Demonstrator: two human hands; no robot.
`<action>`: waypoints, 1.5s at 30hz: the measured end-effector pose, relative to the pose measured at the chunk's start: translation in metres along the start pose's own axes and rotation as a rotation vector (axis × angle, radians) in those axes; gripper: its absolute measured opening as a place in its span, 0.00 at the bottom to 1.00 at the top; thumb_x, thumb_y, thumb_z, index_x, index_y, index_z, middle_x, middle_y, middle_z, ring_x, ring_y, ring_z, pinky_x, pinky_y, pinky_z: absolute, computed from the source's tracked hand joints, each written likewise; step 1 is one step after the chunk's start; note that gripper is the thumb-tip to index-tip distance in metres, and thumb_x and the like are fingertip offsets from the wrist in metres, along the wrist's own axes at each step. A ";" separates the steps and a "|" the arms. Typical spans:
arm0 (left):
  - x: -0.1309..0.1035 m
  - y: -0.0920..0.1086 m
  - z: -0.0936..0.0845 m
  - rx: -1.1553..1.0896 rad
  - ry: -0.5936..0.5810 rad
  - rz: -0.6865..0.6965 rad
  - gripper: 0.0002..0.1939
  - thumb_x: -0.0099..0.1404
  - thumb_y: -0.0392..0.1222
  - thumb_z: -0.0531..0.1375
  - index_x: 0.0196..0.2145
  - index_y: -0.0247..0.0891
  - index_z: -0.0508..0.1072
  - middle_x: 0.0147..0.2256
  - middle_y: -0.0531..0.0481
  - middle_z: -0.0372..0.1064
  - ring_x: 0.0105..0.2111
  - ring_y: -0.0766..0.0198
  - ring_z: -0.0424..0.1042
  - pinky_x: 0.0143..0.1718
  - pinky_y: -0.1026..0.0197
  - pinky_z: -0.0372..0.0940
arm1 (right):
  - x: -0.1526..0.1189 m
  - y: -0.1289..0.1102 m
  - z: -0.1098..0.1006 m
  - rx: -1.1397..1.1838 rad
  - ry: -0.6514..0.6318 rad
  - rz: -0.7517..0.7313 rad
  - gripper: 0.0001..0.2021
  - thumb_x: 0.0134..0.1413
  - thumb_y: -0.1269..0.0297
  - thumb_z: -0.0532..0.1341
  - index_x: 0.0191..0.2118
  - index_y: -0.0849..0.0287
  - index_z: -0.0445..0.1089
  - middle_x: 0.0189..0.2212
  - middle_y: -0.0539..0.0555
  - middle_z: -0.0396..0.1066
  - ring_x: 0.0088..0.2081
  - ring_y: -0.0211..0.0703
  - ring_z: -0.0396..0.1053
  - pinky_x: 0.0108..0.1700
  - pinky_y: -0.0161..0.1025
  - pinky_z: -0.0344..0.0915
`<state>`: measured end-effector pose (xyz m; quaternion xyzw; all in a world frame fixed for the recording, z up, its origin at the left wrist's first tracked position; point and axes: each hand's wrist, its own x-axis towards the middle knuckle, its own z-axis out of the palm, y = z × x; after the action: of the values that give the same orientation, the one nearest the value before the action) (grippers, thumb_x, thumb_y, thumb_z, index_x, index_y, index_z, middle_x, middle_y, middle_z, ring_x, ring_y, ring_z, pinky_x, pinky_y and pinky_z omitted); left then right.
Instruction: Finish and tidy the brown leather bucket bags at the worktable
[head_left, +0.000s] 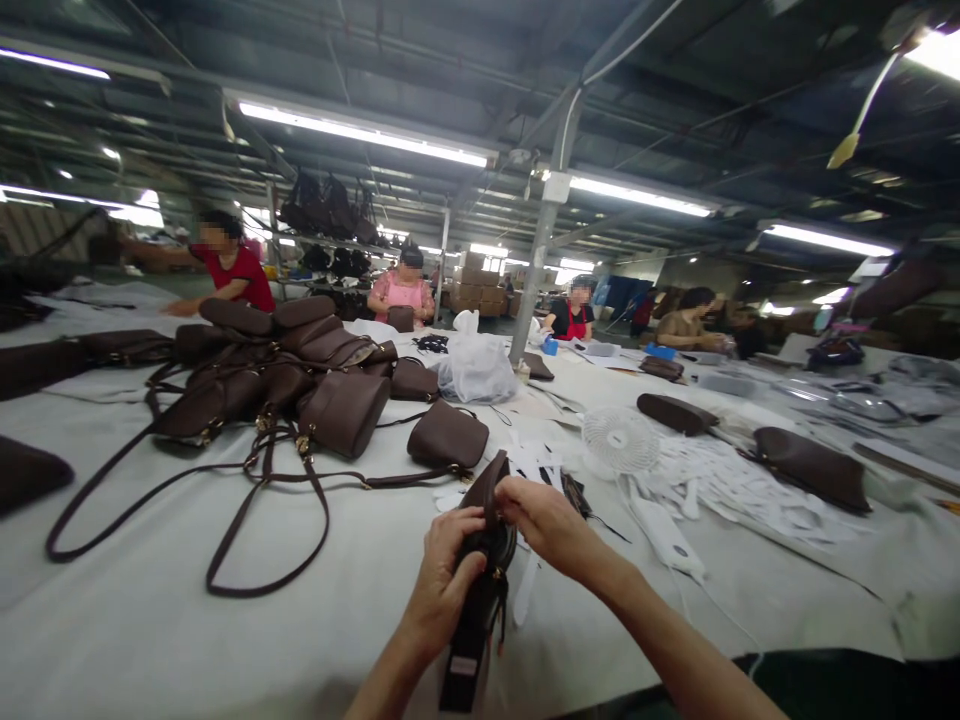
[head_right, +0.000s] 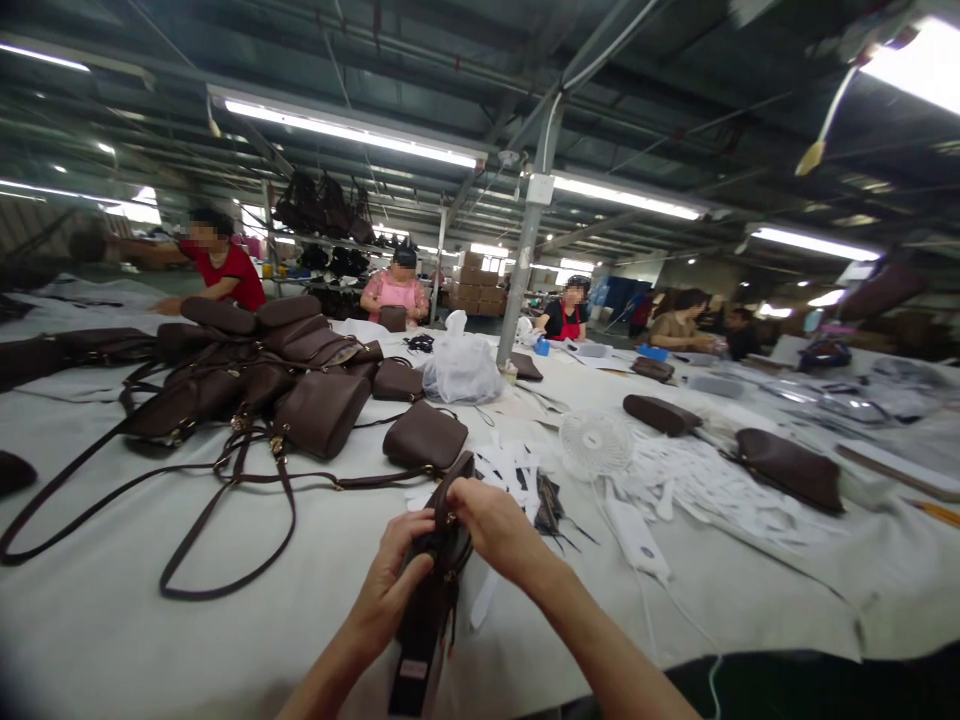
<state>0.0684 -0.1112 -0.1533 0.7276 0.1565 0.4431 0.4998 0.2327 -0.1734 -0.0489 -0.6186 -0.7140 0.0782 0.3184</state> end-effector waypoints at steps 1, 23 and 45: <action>-0.001 0.000 0.003 -0.012 0.009 -0.008 0.14 0.65 0.42 0.55 0.48 0.45 0.72 0.55 0.45 0.65 0.57 0.51 0.58 0.60 0.43 0.51 | 0.002 0.002 -0.003 0.048 -0.044 0.019 0.06 0.52 0.72 0.53 0.29 0.57 0.65 0.25 0.48 0.66 0.28 0.39 0.63 0.31 0.35 0.58; -0.007 0.010 0.035 0.015 0.237 -0.152 0.19 0.61 0.38 0.60 0.51 0.41 0.64 0.49 0.44 0.68 0.50 0.52 0.66 0.52 0.51 0.59 | 0.009 0.011 0.010 0.768 -0.104 0.485 0.12 0.41 0.62 0.63 0.30 0.58 0.60 0.18 0.42 0.66 0.19 0.32 0.65 0.21 0.30 0.67; -0.010 0.006 0.022 0.254 0.102 0.065 0.14 0.66 0.35 0.53 0.48 0.40 0.72 0.53 0.41 0.65 0.52 0.51 0.67 0.52 0.50 0.65 | 0.010 -0.005 0.011 0.783 -0.241 0.462 0.11 0.45 0.58 0.63 0.27 0.58 0.60 0.16 0.43 0.65 0.18 0.32 0.65 0.21 0.29 0.66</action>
<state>0.0793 -0.1329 -0.1555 0.7660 0.2129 0.4723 0.3805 0.2220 -0.1627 -0.0511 -0.5813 -0.5064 0.4816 0.4168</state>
